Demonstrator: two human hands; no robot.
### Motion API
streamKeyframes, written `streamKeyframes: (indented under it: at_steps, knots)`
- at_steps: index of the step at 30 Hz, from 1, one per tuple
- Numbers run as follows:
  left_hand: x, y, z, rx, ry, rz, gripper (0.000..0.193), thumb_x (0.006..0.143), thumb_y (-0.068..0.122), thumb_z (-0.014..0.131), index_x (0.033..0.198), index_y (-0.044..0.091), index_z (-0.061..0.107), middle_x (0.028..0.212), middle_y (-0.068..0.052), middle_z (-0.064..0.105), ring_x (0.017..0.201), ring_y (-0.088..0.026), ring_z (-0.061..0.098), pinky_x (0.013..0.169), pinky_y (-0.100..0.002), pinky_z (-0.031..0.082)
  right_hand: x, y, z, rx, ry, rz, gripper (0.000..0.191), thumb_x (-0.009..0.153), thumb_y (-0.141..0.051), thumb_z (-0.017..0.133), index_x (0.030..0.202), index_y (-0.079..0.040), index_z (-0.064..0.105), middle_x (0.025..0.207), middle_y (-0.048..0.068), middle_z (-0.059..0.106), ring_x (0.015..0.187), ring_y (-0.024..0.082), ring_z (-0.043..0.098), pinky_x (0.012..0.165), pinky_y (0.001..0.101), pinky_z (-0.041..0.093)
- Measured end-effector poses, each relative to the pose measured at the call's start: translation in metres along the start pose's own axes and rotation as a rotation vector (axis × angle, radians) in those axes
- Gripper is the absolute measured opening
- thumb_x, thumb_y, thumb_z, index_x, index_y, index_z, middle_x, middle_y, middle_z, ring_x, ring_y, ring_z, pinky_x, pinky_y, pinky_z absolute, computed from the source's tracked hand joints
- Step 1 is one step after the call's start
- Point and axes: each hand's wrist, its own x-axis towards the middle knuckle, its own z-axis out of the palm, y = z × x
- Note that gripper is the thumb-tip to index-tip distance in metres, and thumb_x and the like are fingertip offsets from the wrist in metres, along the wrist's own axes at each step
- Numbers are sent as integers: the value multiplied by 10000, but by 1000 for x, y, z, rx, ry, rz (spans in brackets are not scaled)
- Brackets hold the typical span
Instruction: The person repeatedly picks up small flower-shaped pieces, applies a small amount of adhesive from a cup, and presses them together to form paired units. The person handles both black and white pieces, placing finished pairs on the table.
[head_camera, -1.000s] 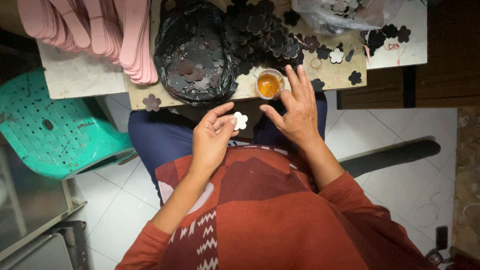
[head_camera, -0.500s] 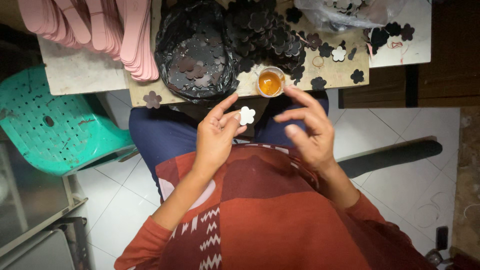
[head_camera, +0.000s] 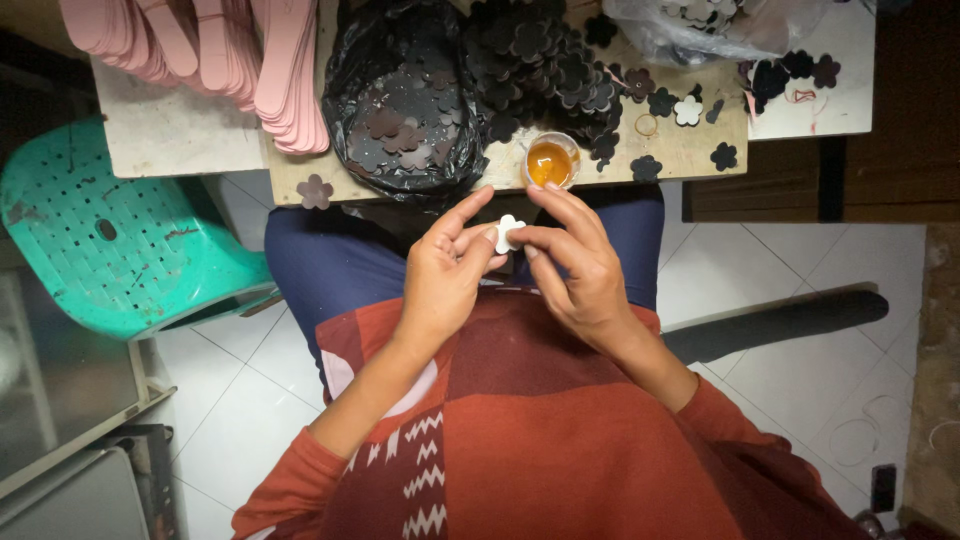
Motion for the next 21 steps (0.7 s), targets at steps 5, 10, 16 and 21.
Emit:
streamKeyframes:
  at_steps: [5,10,16,21]
  knots:
    - [-2,0,-1,2,2,-22,510,1019,60,587,1517,24,480,1197,-139,729,1010,-123,701,852,-264,621,-2,-1,4,-95,16,-78,254,904,35,720,1147,-42,725,1445,169,579,1406,383,528,1172,469,444]
    - [-1,-3,-4,-2,13,-53,543,1009,62,596,1532,34,458,1183,-137,730,983,-127,702,830,-272,618,-3,-1,2,-92,-41,-94,277,829,60,666,1081,-41,722,1474,191,555,1434,395,502,1199,484,415]
    - [3,-6,-8,-29,10,-47,546,1013,76,589,1538,34,444,1191,-133,735,996,-127,716,846,-284,627,-9,8,-22,548,-179,132,192,806,2,593,935,-38,730,1561,223,517,1506,370,445,1265,474,312]
    - [5,-5,-13,2,9,-67,556,1010,83,590,1544,34,442,1182,-135,742,951,-117,714,817,-282,626,-14,20,-38,1378,-76,153,171,967,-45,605,1020,-73,765,1504,192,571,1464,308,522,1275,436,400]
